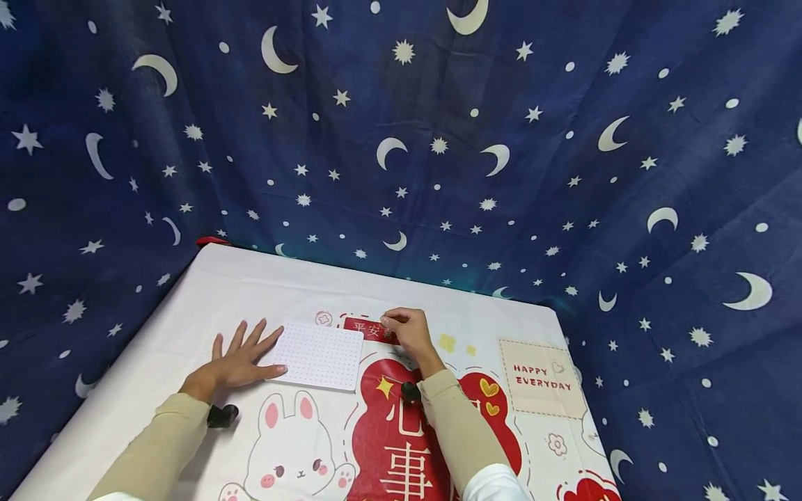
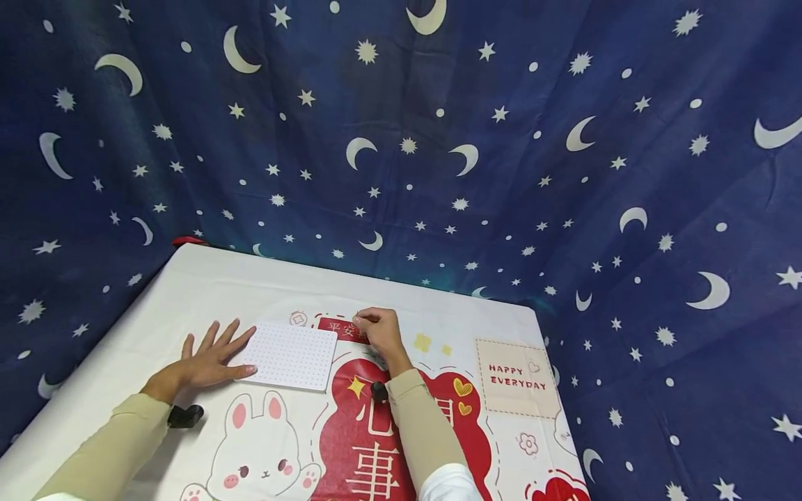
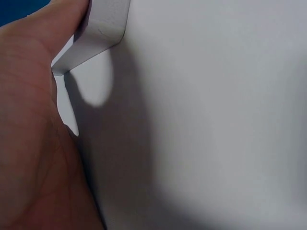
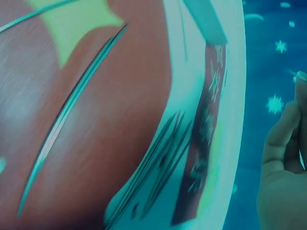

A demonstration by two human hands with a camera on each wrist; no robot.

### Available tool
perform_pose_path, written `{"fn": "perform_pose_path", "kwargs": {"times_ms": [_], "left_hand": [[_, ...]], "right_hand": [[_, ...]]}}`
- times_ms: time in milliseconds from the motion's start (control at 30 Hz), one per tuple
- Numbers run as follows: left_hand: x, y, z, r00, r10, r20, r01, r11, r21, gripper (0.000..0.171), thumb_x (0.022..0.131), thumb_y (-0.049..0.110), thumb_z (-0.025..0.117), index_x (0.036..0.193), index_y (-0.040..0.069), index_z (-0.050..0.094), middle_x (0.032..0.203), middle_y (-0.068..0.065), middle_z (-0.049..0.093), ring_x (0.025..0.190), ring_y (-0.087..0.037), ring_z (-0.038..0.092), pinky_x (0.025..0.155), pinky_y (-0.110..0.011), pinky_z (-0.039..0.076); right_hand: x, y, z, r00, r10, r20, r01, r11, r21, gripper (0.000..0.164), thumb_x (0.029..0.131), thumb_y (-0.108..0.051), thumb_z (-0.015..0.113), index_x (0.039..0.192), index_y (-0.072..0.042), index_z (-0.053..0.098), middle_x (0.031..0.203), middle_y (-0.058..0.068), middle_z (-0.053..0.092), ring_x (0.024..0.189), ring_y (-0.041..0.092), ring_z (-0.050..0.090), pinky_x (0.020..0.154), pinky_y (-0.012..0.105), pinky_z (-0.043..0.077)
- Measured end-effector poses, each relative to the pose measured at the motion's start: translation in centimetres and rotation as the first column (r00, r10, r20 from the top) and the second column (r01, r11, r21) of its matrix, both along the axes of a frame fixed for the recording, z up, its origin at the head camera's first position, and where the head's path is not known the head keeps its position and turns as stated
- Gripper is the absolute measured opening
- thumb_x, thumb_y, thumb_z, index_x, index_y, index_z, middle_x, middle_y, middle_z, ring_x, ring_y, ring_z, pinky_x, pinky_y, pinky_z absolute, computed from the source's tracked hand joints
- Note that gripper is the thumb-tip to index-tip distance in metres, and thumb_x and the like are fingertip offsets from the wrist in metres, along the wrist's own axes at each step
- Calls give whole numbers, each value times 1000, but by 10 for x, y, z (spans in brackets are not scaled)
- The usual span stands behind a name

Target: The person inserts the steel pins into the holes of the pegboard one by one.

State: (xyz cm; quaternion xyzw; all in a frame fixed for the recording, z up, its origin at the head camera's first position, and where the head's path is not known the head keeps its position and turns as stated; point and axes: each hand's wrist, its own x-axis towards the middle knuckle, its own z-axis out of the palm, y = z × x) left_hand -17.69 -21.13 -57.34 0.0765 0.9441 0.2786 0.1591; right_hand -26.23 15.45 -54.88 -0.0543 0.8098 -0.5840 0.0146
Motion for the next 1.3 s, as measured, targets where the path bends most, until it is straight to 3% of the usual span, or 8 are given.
{"fn": "perform_pose_path", "kwargs": {"times_ms": [133,367,600,700,900,1133,1300], "left_hand": [[0,0,0,1000,7,-5,-7,1000,9,94,82,71,60,157,33,20,167,-17,-1,150,-47,-19,107,-72,-27],[1,2,4,1000,20,8,-20,1000,-22,96,81,73,60,157,26,24,167,-17,1,151,-49,-15,108,-72,-24],[1,3,2,999,31,-6,-31,999,-26,94,81,72,61,156,28,26,167,-17,2,151,-48,-13,109,-72,-23],[1,2,2,999,32,-5,-32,999,-27,95,81,73,60,157,28,25,167,-16,2,151,-48,-13,109,-72,-23],[3,1,0,999,33,-14,-33,999,-16,93,82,72,60,157,30,26,167,-16,4,151,-47,-13,109,-71,-23],[1,-1,-5,1000,24,-5,-25,999,-29,95,81,76,56,157,31,22,168,-15,1,151,-47,-15,108,-71,-25],[1,-3,-8,1000,27,-3,-27,999,-39,95,80,79,54,157,35,21,168,-12,-1,152,-43,-17,109,-70,-25]], "right_hand": [[-1,-17,6,999,36,-18,-36,999,2,9,86,-12,75,91,-5,78,87,13,76,72,8,63,67,23,56],[-2,-58,8,997,67,-24,-67,998,-2,11,84,-13,78,90,-4,77,82,10,76,66,6,65,63,23,58],[-3,-94,7,990,106,-91,-109,994,-27,5,83,-8,76,82,-4,74,76,12,75,66,24,71,54,24,54],[-5,-105,4,987,122,-104,-126,992,-29,5,82,-5,76,79,-3,73,73,12,74,63,23,69,52,24,53],[-7,-122,-2,982,152,-115,-149,988,35,10,82,-4,76,73,-5,72,75,10,75,60,5,61,54,20,51],[-5,-135,-8,968,200,-151,-178,973,149,11,83,-4,76,72,-7,73,75,9,75,60,2,59,57,17,51],[-6,-142,-13,967,183,-180,-136,961,242,13,82,-6,77,71,-9,73,72,4,75,61,0,57,60,15,50]]}}
